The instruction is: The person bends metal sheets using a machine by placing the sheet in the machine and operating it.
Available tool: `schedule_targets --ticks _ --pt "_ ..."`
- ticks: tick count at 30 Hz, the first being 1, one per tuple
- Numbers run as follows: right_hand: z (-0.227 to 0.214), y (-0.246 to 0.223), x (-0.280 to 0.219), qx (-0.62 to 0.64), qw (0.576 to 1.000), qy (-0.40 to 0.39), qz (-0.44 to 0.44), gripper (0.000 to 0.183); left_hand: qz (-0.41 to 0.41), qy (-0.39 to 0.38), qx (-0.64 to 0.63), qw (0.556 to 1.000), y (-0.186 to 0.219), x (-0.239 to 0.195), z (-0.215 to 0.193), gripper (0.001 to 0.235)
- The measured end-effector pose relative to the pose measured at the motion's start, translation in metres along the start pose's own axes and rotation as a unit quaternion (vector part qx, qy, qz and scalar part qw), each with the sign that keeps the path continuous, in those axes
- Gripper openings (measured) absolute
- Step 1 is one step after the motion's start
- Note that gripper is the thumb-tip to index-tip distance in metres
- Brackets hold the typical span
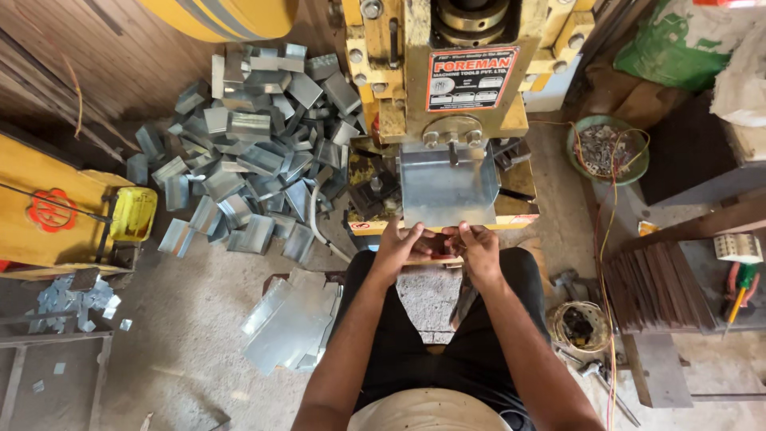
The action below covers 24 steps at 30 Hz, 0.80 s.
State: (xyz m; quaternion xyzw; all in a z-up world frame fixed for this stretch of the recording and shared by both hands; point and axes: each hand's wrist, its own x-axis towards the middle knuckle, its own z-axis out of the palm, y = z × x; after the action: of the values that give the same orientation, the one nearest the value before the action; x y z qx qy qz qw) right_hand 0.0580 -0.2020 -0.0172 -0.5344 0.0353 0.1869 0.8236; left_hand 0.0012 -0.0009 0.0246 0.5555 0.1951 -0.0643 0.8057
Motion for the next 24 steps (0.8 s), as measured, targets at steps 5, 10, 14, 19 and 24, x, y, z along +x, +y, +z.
schedule_targets --ticks 5,10,14,19,24 --pt "0.009 -0.009 0.0 -0.01 1.0 0.009 -0.011 0.025 -0.031 -0.051 0.075 0.995 -0.003 -0.025 -0.008 0.085" --pt "0.003 -0.013 -0.016 -0.023 0.998 0.032 0.039 0.035 -0.042 -0.069 0.098 0.992 -0.013 -0.015 0.007 0.086" --pt "-0.016 -0.014 -0.025 -0.025 0.999 0.033 0.026 0.043 -0.044 -0.117 -0.026 0.992 -0.001 0.038 0.049 0.087" --pt "-0.047 -0.004 -0.013 0.082 0.995 0.022 0.058 0.051 -0.102 -0.06 -0.212 0.97 0.007 0.083 0.092 0.048" --pt "-0.057 -0.019 -0.016 0.087 0.99 0.005 0.108 0.055 -0.161 -0.142 -0.173 0.961 0.027 0.026 0.077 0.046"
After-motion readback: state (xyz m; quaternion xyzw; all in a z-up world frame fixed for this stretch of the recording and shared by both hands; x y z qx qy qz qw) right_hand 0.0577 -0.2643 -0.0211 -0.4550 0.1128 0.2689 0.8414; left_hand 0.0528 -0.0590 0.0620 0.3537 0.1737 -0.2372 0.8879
